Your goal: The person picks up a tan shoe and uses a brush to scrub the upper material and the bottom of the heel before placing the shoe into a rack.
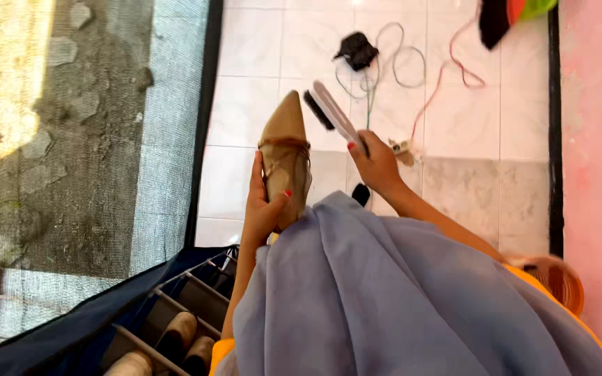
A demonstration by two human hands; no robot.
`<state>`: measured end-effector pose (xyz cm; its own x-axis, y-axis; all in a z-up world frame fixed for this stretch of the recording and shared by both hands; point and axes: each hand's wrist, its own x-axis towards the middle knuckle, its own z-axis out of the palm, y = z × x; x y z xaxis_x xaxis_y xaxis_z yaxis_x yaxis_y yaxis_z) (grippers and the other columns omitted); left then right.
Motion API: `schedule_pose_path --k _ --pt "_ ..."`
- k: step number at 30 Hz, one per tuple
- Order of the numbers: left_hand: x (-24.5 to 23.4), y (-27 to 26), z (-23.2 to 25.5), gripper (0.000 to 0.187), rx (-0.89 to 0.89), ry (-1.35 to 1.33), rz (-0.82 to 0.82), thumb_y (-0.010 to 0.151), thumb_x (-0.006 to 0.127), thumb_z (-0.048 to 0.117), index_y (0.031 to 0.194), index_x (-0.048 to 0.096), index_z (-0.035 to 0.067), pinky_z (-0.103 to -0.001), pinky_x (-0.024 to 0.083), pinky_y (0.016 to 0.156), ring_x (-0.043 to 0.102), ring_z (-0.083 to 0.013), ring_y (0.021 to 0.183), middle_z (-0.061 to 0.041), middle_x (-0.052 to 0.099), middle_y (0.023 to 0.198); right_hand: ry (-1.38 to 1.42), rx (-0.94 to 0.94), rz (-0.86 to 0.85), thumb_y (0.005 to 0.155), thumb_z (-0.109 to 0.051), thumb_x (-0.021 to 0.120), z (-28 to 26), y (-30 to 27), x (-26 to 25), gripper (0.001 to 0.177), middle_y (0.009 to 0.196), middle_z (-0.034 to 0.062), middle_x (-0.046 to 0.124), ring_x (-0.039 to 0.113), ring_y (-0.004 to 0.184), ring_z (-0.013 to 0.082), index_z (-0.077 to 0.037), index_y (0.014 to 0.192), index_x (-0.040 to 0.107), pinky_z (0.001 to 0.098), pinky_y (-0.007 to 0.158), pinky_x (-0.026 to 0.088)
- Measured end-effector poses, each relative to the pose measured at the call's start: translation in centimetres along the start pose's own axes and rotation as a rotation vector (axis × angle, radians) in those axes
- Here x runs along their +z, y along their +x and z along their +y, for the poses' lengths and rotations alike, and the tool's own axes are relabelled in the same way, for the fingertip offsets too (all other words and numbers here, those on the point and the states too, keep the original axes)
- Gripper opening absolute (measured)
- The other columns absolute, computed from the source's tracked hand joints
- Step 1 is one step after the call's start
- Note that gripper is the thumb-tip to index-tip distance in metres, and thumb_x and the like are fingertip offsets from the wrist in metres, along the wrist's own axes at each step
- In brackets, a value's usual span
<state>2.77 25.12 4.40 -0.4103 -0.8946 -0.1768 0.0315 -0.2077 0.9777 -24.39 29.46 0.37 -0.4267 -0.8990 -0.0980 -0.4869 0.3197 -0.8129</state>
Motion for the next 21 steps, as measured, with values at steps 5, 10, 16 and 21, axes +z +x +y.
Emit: schedule_pose_path --k 5,10,16,21 --pt "-0.9 -1.7 -1.4 0.093 0.014 -0.070 0.035 0.084 0.056 -0.007 0.166 0.017 0.012 -0.035 0.044 0.114 0.046 -0.0269 0.144 -0.018 0.040 0.161 -0.084 -0.600 -0.263 0.092 -0.029 0.068 -1.7 -3.6 0.9 0.037 0.097 0.0136 0.070 0.067 0.081 0.0294 -0.008 0.122 0.066 0.0384 0.072 0.054" --pt "-1.7 -3.5 -1.0 0.095 0.105 0.001 0.042 0.086 0.058 -0.010 0.167 0.014 0.012 -0.036 0.040 0.116 0.042 -0.0266 0.146 -0.017 0.033 0.167 -0.195 -0.338 -0.110 0.098 -0.035 0.069 -3.6 -2.1 1.7 0.038 0.101 0.0148 0.071 0.069 0.087 0.0331 -0.008 0.124 0.064 0.0414 0.075 0.053" --pt "-2.5 -3.7 -0.3 0.099 -0.031 -0.122 0.074 0.080 0.055 -0.007 0.165 0.010 0.015 -0.035 0.048 0.107 0.051 -0.0265 0.137 -0.015 0.036 0.162 -0.134 -0.546 -0.236 0.093 -0.033 0.068 -4.8 -5.1 2.1 0.040 0.102 0.0152 0.070 0.068 0.085 0.0345 -0.008 0.125 0.065 0.0431 0.073 0.054" --pt "-3.0 -3.7 -1.2 0.095 0.088 0.030 0.096 0.087 0.058 -0.010 0.167 0.012 0.011 -0.037 0.042 0.116 0.043 -0.0271 0.146 -0.017 0.030 0.168 -0.240 -0.395 -0.140 0.098 -0.033 0.069 -4.6 -3.6 3.0 0.038 0.102 0.0141 0.070 0.067 0.085 0.0345 -0.007 0.125 0.064 0.0437 0.072 0.052"
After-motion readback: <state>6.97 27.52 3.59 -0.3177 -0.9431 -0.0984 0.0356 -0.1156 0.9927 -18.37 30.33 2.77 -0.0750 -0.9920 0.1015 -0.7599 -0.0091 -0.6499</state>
